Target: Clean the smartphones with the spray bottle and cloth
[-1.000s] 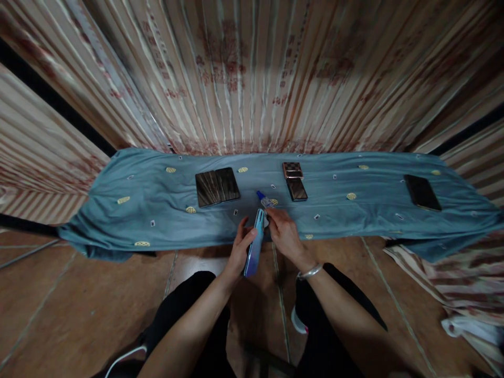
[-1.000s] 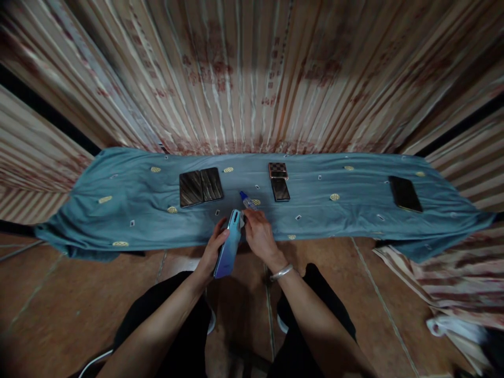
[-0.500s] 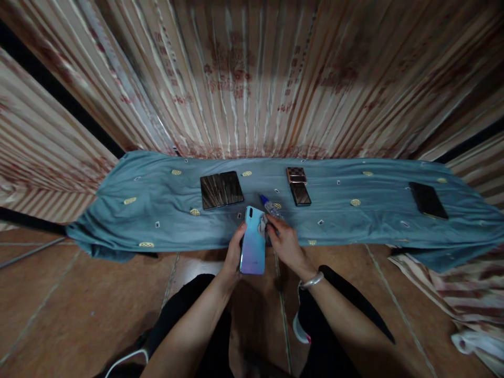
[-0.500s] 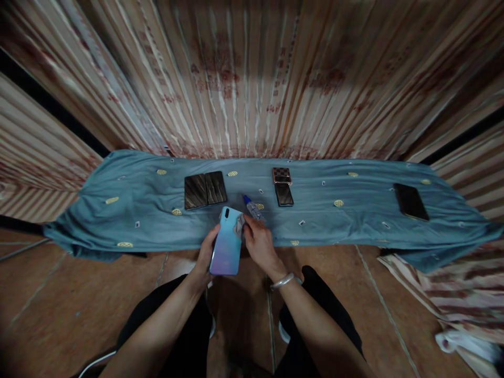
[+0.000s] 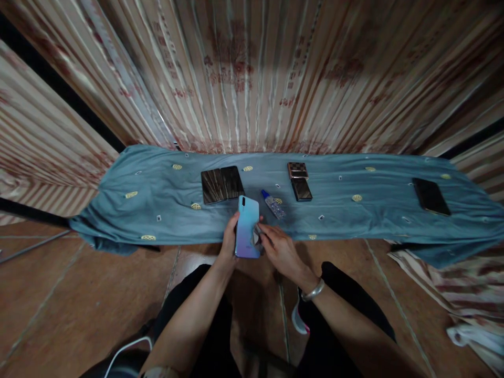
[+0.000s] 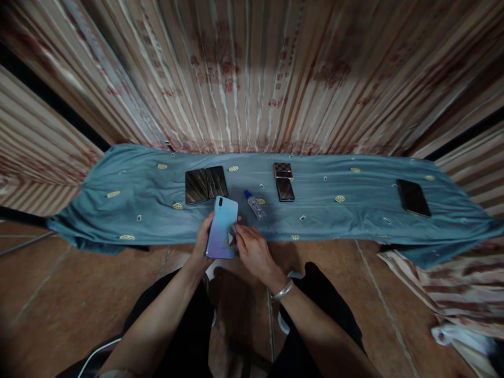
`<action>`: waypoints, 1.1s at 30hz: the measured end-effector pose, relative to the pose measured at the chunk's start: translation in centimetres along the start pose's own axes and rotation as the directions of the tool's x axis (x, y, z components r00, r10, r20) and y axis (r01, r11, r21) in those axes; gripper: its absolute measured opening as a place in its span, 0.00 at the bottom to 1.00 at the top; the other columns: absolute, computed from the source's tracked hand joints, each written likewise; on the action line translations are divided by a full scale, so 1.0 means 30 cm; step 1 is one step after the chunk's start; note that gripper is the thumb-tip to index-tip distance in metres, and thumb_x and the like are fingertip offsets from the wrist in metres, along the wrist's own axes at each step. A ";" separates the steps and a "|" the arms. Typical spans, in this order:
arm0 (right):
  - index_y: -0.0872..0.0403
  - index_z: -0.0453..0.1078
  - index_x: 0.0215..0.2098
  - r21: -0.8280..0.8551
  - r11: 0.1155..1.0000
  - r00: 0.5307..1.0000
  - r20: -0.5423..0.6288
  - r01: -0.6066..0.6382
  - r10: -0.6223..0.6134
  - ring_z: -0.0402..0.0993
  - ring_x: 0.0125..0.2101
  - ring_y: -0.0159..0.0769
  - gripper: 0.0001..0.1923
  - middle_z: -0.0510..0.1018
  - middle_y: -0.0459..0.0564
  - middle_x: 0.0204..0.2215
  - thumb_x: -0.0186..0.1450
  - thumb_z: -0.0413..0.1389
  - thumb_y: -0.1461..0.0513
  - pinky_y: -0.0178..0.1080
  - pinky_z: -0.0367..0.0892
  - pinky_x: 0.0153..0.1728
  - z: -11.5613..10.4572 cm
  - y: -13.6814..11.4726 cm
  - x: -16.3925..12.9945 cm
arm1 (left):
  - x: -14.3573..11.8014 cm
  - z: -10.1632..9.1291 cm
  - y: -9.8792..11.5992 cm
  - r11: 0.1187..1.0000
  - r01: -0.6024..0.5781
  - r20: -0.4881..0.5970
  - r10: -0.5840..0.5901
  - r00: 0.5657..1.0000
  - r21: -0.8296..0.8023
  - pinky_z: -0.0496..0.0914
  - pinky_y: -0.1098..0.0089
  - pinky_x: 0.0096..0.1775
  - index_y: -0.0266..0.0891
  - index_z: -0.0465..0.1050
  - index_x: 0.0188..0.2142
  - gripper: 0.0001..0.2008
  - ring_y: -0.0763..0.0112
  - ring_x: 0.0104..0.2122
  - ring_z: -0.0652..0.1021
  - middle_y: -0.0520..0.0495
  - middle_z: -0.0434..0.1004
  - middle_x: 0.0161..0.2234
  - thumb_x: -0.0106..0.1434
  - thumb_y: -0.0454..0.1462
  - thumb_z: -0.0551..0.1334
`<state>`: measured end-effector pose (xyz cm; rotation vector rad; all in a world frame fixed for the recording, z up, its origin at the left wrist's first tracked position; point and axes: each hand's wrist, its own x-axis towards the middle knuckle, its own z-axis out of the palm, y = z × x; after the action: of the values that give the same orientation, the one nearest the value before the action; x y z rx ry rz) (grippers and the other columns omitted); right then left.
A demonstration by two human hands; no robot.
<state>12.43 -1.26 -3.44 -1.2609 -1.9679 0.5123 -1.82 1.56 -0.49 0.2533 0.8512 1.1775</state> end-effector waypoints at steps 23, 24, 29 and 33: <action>0.58 0.69 0.56 -0.215 0.894 0.919 0.081 0.394 -0.385 0.74 0.47 0.43 0.17 0.78 0.59 0.46 0.71 0.49 0.70 0.46 0.75 0.48 -0.078 -0.075 -0.073 | 0.040 0.037 -0.001 0.992 0.021 -0.094 -0.033 0.995 -0.121 0.77 0.64 0.44 0.27 0.71 0.55 0.25 0.60 0.36 0.84 0.38 0.84 0.33 0.71 0.45 0.50; 0.58 0.69 0.56 -0.221 0.889 0.915 0.080 0.402 -0.395 0.74 0.47 0.44 0.17 0.78 0.59 0.46 0.71 0.49 0.70 0.47 0.75 0.49 -0.077 -0.078 -0.071 | 0.040 0.039 -0.002 0.993 0.019 -0.096 -0.030 0.995 -0.117 0.77 0.64 0.44 0.26 0.71 0.55 0.26 0.60 0.36 0.84 0.37 0.84 0.33 0.71 0.45 0.49; 0.58 0.67 0.58 -0.216 0.888 0.914 0.088 0.405 -0.395 0.74 0.49 0.44 0.18 0.77 0.59 0.47 0.71 0.49 0.70 0.47 0.75 0.50 -0.073 -0.094 -0.065 | 0.039 0.049 -0.009 0.994 0.049 -0.102 -0.059 0.993 -0.098 0.77 0.64 0.41 0.26 0.72 0.54 0.26 0.60 0.34 0.84 0.37 0.84 0.33 0.71 0.45 0.49; 0.57 0.66 0.60 -0.208 0.897 0.921 0.099 0.390 -0.377 0.72 0.52 0.44 0.20 0.76 0.59 0.49 0.71 0.48 0.70 0.48 0.73 0.53 -0.068 -0.106 -0.060 | 0.044 0.052 -0.018 0.993 0.048 -0.106 -0.059 0.993 -0.109 0.77 0.63 0.43 0.29 0.72 0.55 0.25 0.60 0.35 0.84 0.39 0.84 0.34 0.71 0.46 0.50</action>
<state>12.51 -4.39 -0.65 -0.9524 -2.3003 0.1308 -0.17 2.91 -0.36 0.0789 0.8817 1.1905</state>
